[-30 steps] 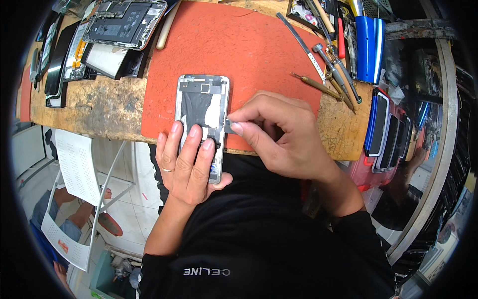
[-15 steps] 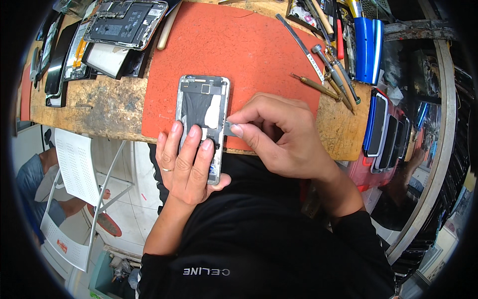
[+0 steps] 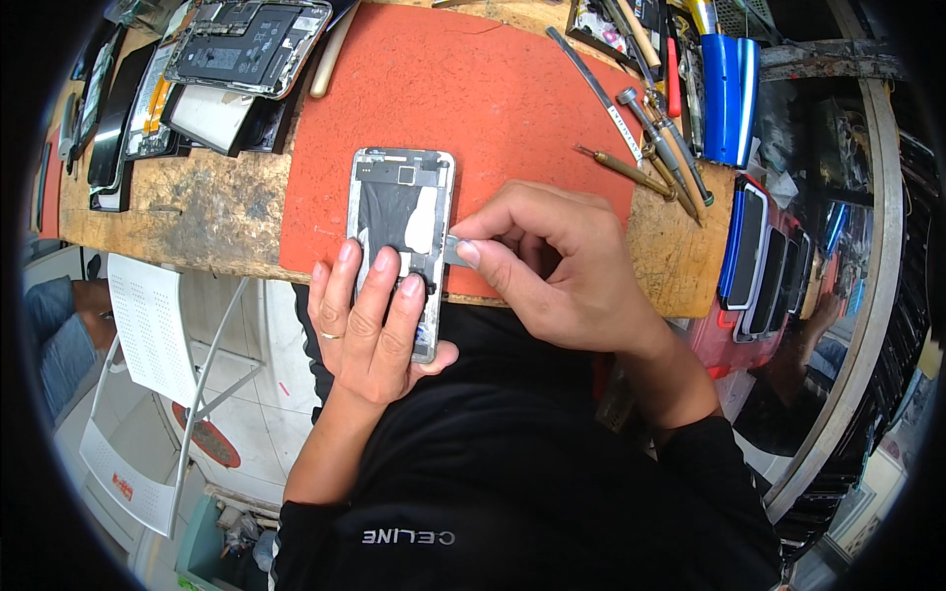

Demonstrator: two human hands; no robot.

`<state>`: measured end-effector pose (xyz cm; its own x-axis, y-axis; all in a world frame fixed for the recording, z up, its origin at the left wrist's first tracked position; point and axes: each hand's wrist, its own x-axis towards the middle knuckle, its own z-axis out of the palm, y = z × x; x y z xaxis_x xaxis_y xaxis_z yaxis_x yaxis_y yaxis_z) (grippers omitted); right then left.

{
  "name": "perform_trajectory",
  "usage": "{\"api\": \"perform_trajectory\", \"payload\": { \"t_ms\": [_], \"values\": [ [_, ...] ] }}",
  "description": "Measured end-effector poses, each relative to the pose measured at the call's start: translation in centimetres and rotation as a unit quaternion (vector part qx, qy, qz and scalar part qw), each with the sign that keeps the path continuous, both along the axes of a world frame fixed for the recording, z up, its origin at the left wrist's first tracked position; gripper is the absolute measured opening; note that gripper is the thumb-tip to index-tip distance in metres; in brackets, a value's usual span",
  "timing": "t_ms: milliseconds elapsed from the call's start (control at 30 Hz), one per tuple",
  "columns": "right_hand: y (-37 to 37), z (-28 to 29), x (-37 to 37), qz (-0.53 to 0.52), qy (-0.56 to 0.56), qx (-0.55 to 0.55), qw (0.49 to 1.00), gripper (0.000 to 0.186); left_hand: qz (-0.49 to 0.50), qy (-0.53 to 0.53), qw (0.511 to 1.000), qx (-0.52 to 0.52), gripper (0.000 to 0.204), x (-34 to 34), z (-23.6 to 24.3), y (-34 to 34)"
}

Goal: The person operates a smartphone's dialer, then disassembles a second phone by removing the back cover and battery. They reassemble the phone and use a metal prying tool to separate the screen assembly from the frame.

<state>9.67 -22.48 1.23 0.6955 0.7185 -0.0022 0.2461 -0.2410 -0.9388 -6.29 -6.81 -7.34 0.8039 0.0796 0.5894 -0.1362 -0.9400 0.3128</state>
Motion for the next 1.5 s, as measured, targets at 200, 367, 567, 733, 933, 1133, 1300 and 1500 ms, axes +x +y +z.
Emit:
{"api": "perform_trajectory", "payload": {
  "t_ms": [200,367,567,733,933,1133,1300,1500],
  "values": [
    [-0.05,-0.01,0.05,0.011,-0.01,-0.002,1.0,0.006,-0.001,-0.001,1.0,-0.001,0.061,0.02,-0.03,0.01],
    [-0.18,-0.04,0.11,0.018,0.001,-0.003,1.0,0.005,0.001,0.004,1.0,-0.001,0.061,-0.08,-0.05,0.03],
    [-0.19,-0.71,0.32,0.031,-0.029,0.028,0.999,0.009,0.0,-0.002,1.0,-0.001,0.061,-0.04,-0.13,0.06],
    [-0.33,-0.79,0.29,0.03,-0.022,0.029,0.999,0.009,-0.003,-0.003,1.0,-0.004,0.06,-0.07,-0.11,0.07],
    [-0.21,-0.71,0.3,0.028,-0.02,0.031,0.999,0.009,-0.002,-0.008,1.0,-0.004,0.06,0.0,-0.16,0.04],
    [-0.37,-0.09,0.41,0.037,0.013,0.001,0.999,0.006,-0.002,-0.009,1.0,0.001,0.059,-0.01,-0.2,0.07],
    [-0.19,-0.35,0.48,0.038,-0.005,0.007,0.999,0.006,-0.001,-0.007,1.0,0.007,0.058,-0.05,-0.28,0.1],
    [-0.32,-0.7,0.46,0.039,-0.014,0.015,0.999,0.006,0.0,-0.011,1.0,0.005,0.057,-0.08,-0.49,0.02]
  ]
}}
